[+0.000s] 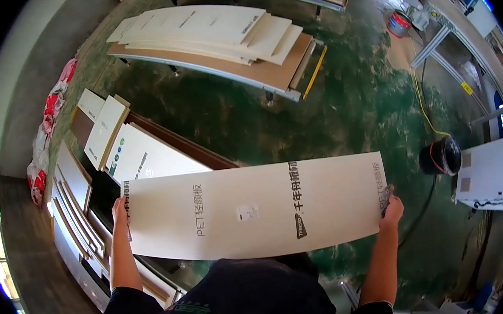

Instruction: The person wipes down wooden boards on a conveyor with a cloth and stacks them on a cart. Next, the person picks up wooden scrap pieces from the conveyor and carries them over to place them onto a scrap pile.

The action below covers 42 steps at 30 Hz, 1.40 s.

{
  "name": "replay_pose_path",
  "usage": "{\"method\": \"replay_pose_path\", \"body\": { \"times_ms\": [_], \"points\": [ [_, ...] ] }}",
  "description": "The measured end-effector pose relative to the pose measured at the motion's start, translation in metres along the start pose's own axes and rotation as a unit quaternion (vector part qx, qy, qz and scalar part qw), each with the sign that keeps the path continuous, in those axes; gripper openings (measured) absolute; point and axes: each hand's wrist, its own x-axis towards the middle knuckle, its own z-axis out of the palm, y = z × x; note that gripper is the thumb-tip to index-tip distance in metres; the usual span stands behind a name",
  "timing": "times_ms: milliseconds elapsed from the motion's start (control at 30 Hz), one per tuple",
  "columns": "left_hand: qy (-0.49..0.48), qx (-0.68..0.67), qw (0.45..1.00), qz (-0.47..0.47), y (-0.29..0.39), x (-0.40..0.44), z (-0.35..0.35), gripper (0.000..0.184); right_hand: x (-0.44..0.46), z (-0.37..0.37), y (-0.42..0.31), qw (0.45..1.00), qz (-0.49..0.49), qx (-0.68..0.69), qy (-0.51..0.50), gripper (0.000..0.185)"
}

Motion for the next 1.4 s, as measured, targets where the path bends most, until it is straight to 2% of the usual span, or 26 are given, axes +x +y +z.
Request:
{"method": "replay_pose_path", "body": {
  "times_ms": [67, 200, 233, 267, 333, 367, 433, 533, 567, 633, 667, 800, 833, 900, 1000, 1033, 1100, 1133, 1200, 1267, 1400],
  "points": [
    [-0.012, -0.060, 0.998, 0.002, -0.007, 0.012, 0.016, 0.027, 0.022, 0.008, -0.020, 1.000, -0.004, 0.027, -0.004, 0.023],
    [0.003, -0.151, 0.987, -0.053, 0.007, 0.023, 0.058, 0.029, 0.069, 0.037, -0.055, 0.999, -0.010, 0.038, -0.006, 0.020],
    [0.012, -0.152, 0.987, -0.056, 0.007, 0.032, 0.072, 0.030, 0.081, 0.052, -0.067, 0.999, -0.012, 0.036, -0.012, 0.019],
    [0.021, -0.153, 0.986, -0.059, 0.007, 0.043, 0.088, 0.030, 0.089, 0.070, -0.084, 0.999, -0.021, 0.008, 0.024, 0.018],
    [0.028, -0.152, 0.985, -0.082, 0.023, 0.066, 0.117, 0.033, 0.128, 0.102, -0.108, 0.999, -0.038, 0.026, -0.002, 0.018],
    [0.075, -0.118, 0.987, -0.075, 0.040, 0.076, 0.139, 0.038, 0.140, 0.120, -0.124, 0.998, -0.044, 0.034, -0.014, 0.018],
    [0.070, -0.056, 0.990, -0.109, 0.046, 0.109, 0.155, 0.043, 0.163, 0.154, -0.159, 0.998, -0.056, 0.015, -0.031, 0.017],
    [0.072, -0.071, 0.985, -0.138, 0.094, 0.134, 0.167, 0.048, 0.195, 0.213, -0.217, 0.997, -0.048, 0.006, -0.060, 0.018],
    [0.100, -0.064, 0.983, -0.141, 0.104, 0.142, 0.169, 0.048, 0.195, 0.238, -0.236, 0.996, -0.044, 0.013, -0.071, 0.019],
    [0.158, -0.049, 0.976, -0.143, 0.124, 0.163, 0.167, 0.050, 0.188, 0.298, -0.270, 0.994, -0.034, 0.034, -0.098, 0.020],
    [0.147, -0.068, 0.977, -0.141, 0.126, 0.172, 0.157, 0.050, 0.185, 0.326, -0.280, 0.990, -0.019, 0.061, -0.129, 0.021],
    [0.214, -0.140, 0.956, -0.146, 0.113, 0.207, 0.137, 0.043, 0.181, 0.459, -0.333, 0.984, -0.018, 0.009, -0.174, 0.021],
    [0.266, -0.136, 0.938, -0.173, 0.135, 0.203, 0.139, 0.040, 0.190, 0.497, -0.343, 0.981, -0.024, -0.001, -0.190, 0.022],
    [0.303, -0.166, 0.929, -0.136, 0.101, 0.215, 0.128, 0.037, 0.202, 0.580, -0.366, 0.971, -0.043, -0.018, -0.233, 0.022],
    [0.331, -0.157, 0.909, -0.200, 0.176, 0.195, 0.122, 0.037, 0.208, 0.723, -0.412, 0.939, -0.053, -0.026, -0.339, 0.021],
    [0.346, -0.181, 0.905, -0.168, 0.140, 0.201, 0.111, 0.035, 0.195, 0.771, -0.425, 0.930, -0.058, -0.029, -0.362, 0.021],
    [0.415, -0.177, 0.881, -0.141, 0.125, 0.193, 0.107, 0.032, 0.158, 0.847, -0.457, 0.914, -0.067, -0.042, -0.398, 0.021],
    [0.447, -0.219, 0.855, -0.143, 0.139, 0.185, 0.112, 0.031, 0.123, 0.878, -0.472, 0.910, -0.112, -0.066, -0.395, 0.019],
    [0.465, -0.227, 0.843, -0.149, 0.142, 0.178, 0.118, 0.031, 0.088, 0.951, -0.494, 0.876, -0.130, -0.083, -0.457, 0.018],
    [0.497, -0.215, 0.827, -0.154, 0.138, 0.186, 0.122, 0.031, 0.060, 1.027, -0.497, 0.844, -0.129, -0.084, -0.514, 0.017],
    [0.545, -0.211, 0.789, -0.189, 0.145, 0.244, 0.121, 0.034, -0.009, 1.160, -0.493, 0.813, -0.118, -0.101, -0.561, 0.017]
  ]
}}
